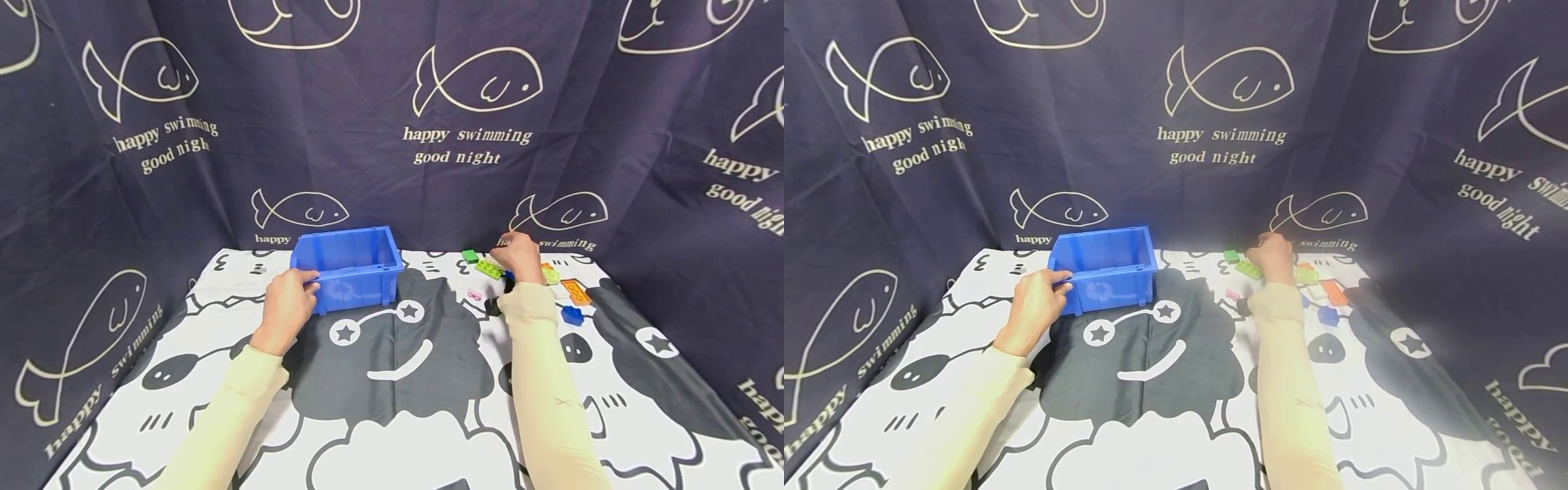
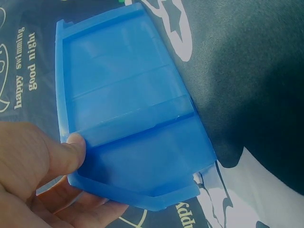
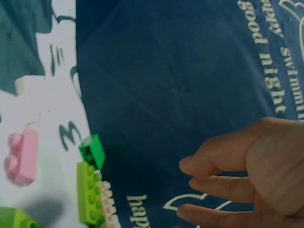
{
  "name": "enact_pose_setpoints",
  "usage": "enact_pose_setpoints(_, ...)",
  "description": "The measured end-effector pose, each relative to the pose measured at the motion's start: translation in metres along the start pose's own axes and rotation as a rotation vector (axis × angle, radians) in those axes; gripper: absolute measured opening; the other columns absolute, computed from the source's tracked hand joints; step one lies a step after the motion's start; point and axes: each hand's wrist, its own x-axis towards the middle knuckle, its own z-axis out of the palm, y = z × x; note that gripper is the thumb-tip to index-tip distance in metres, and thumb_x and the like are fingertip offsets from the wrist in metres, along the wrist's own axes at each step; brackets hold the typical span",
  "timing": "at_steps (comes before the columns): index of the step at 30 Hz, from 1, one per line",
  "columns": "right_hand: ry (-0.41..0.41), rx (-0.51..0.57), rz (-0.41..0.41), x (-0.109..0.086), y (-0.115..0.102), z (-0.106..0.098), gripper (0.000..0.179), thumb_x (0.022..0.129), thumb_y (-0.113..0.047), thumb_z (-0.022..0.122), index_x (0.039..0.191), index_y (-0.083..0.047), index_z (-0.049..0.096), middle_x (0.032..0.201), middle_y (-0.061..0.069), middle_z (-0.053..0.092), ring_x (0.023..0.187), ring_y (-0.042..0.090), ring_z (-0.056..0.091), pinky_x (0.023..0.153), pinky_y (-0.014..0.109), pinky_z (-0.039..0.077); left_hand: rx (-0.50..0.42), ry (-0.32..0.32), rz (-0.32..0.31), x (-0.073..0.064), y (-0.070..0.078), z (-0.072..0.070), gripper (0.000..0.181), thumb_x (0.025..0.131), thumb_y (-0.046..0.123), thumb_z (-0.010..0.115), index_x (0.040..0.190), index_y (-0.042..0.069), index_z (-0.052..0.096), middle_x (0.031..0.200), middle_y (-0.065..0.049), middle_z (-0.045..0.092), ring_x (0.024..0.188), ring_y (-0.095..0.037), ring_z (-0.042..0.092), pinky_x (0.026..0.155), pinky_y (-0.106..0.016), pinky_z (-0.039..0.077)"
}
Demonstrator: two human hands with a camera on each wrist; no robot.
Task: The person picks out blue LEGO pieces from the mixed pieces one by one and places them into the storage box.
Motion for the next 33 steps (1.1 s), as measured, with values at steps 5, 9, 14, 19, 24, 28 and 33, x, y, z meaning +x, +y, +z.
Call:
enact_pose_setpoints(5, -0.036, -0.078, -0.002, 0.005, 0.013, 0.006, 0.063, 0.089, -0.023, 0.057, 0.148, 0.000, 0.052, 0.152, 0.028, 0.048, 0.140, 0.053, 0.041, 0.116, 0.058, 0.035, -0.004, 0.001, 0.006, 0.000, 0.000, 0.000, 0.024, 0.088, 0.005, 0.075, 0.110, 0.005, 0.081, 0.105, -0.018, 0.078, 0.101, -0.044, 0.073, 0.086, -0.056, 0.055)
enact_pose_setpoints(9, -0.004, -0.155, -0.060, 0.008, 0.021, 0.012, 0.038, 0.083, -0.019, 0.055, 0.109, 0.005, 0.067, 0.120, 0.029, 0.063, 0.116, 0.051, 0.057, 0.102, 0.056, 0.047, -0.002, 0.005, 0.014, 0.000, 0.001, -0.001, 0.024, 0.087, 0.004, 0.075, 0.110, 0.005, 0.081, 0.104, -0.018, 0.078, 0.100, -0.044, 0.073, 0.086, -0.056, 0.055)
enact_pose_setpoints(14, -0.014, -0.085, 0.040, 0.008, 0.027, 0.017, 0.023, 0.082, -0.019, 0.058, 0.065, -0.012, 0.043, 0.079, 0.013, 0.050, 0.088, 0.038, 0.054, 0.079, 0.046, 0.046, -0.001, 0.002, 0.009, 0.000, 0.001, -0.001, 0.024, 0.087, 0.004, 0.074, 0.110, 0.005, 0.081, 0.105, -0.018, 0.078, 0.100, -0.044, 0.073, 0.086, -0.056, 0.055)
enact_pose_setpoints(19, -0.077, -0.055, 0.120, 0.008, 0.030, 0.018, 0.018, 0.086, -0.023, 0.058, 0.080, -0.006, 0.055, 0.100, 0.020, 0.055, 0.098, 0.040, 0.054, 0.088, 0.049, 0.049, -0.002, 0.001, 0.000, 0.000, 0.001, 0.000, 0.024, 0.088, 0.005, 0.074, 0.111, 0.005, 0.081, 0.105, -0.018, 0.078, 0.100, -0.044, 0.072, 0.086, -0.056, 0.055)
enact_pose_setpoints(24, -0.050, -0.048, 0.126, 0.011, 0.035, 0.023, 0.032, 0.086, -0.022, 0.057, 0.100, 0.006, 0.062, 0.122, 0.032, 0.056, 0.110, 0.045, 0.053, 0.102, 0.053, 0.047, -0.004, 0.007, 0.003, 0.000, 0.001, 0.000, 0.024, 0.088, 0.005, 0.075, 0.111, 0.005, 0.081, 0.105, -0.018, 0.078, 0.100, -0.044, 0.073, 0.086, -0.056, 0.055)
enact_pose_setpoints(28, -0.025, -0.074, 0.133, 0.015, 0.044, 0.030, 0.044, 0.084, -0.021, 0.056, 0.114, 0.011, 0.061, 0.128, 0.035, 0.056, 0.114, 0.048, 0.053, 0.105, 0.054, 0.046, -0.006, 0.008, 0.004, 0.000, 0.000, 0.000, 0.024, 0.087, 0.004, 0.075, 0.111, 0.005, 0.081, 0.106, -0.018, 0.078, 0.101, -0.044, 0.073, 0.086, -0.056, 0.055)
enact_pose_setpoints(33, -0.001, -0.066, 0.166, 0.020, 0.051, 0.034, 0.048, 0.082, -0.020, 0.059, 0.117, 0.012, 0.060, 0.123, 0.032, 0.059, 0.110, 0.046, 0.055, 0.100, 0.054, 0.047, -0.003, 0.006, 0.005, 0.000, 0.000, -0.001, 0.024, 0.088, 0.004, 0.074, 0.111, 0.005, 0.081, 0.106, -0.018, 0.078, 0.101, -0.043, 0.073, 0.087, -0.056, 0.055)
